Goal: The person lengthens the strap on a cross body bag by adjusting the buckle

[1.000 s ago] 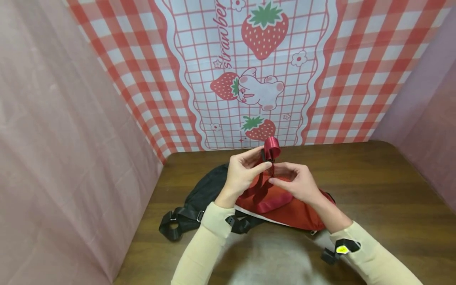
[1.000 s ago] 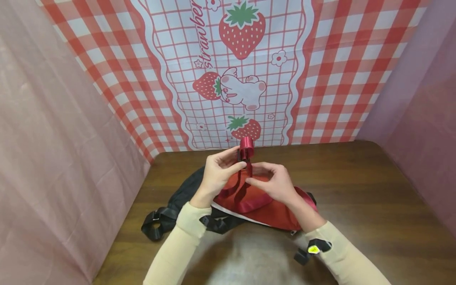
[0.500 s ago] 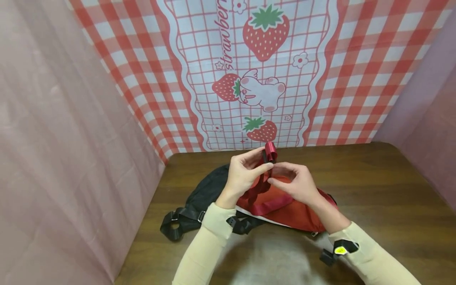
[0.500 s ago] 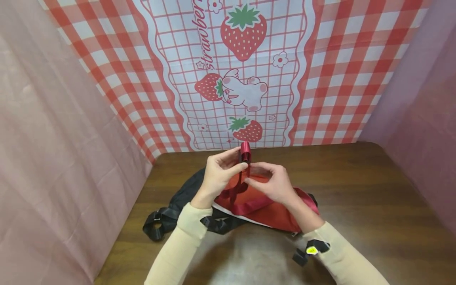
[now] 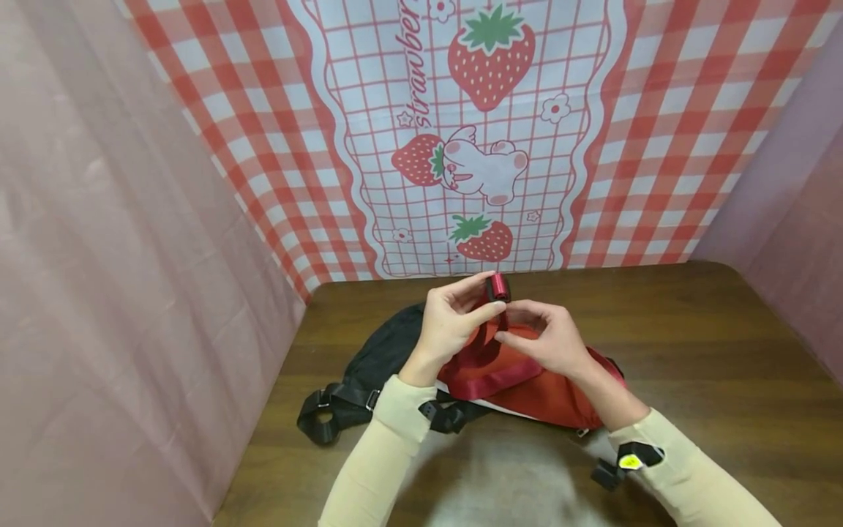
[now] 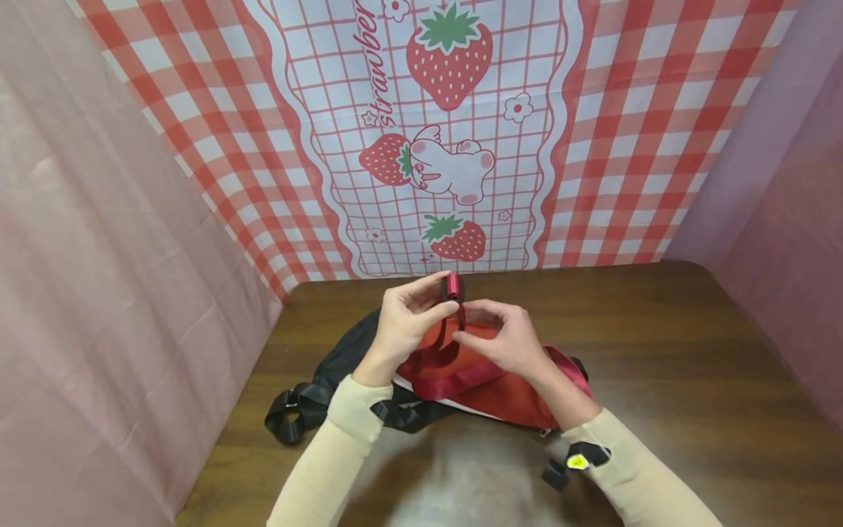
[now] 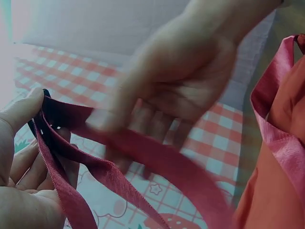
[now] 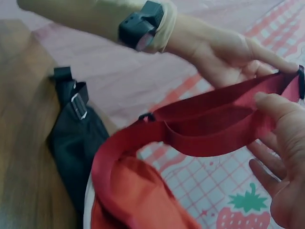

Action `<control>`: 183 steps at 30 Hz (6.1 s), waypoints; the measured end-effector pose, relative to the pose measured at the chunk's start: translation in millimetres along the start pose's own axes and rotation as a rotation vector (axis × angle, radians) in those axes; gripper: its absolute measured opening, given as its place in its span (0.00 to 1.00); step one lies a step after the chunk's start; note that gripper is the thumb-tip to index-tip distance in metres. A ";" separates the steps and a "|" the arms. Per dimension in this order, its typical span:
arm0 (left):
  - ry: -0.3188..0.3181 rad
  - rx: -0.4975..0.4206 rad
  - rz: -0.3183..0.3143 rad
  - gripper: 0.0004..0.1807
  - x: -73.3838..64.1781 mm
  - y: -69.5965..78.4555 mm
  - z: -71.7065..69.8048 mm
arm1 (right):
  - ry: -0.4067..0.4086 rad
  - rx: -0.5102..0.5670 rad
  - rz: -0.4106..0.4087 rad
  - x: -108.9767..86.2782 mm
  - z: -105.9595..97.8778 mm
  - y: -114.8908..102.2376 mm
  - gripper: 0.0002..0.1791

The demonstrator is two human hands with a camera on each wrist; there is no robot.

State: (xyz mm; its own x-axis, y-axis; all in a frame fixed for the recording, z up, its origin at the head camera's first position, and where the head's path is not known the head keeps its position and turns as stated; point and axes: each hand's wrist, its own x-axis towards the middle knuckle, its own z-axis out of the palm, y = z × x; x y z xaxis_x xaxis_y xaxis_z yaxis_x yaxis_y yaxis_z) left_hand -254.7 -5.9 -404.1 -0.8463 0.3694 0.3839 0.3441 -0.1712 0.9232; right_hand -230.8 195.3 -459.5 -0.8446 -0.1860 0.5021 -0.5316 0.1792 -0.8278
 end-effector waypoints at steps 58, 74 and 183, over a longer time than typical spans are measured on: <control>-0.028 0.095 0.018 0.25 -4.2 -8.0 2.8 | -0.062 0.173 -0.061 27.1 -34.2 -20.8 0.27; -0.018 0.064 0.019 0.25 -4.0 -3.6 2.3 | -0.065 0.114 0.031 11.6 -15.6 2.7 0.15; 0.038 0.084 -0.013 0.24 -5.1 2.2 -8.4 | -0.152 -0.268 0.047 -0.5 -19.7 -2.3 0.17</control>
State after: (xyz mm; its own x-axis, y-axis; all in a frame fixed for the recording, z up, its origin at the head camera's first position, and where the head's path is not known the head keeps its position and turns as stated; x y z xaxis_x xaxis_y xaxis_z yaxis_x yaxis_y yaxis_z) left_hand -253.1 -15.8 -404.2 -0.8652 0.3364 0.3720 0.3642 -0.0883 0.9271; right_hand -230.4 214.0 -453.0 -0.8601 -0.3099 0.4052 -0.5073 0.4355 -0.7436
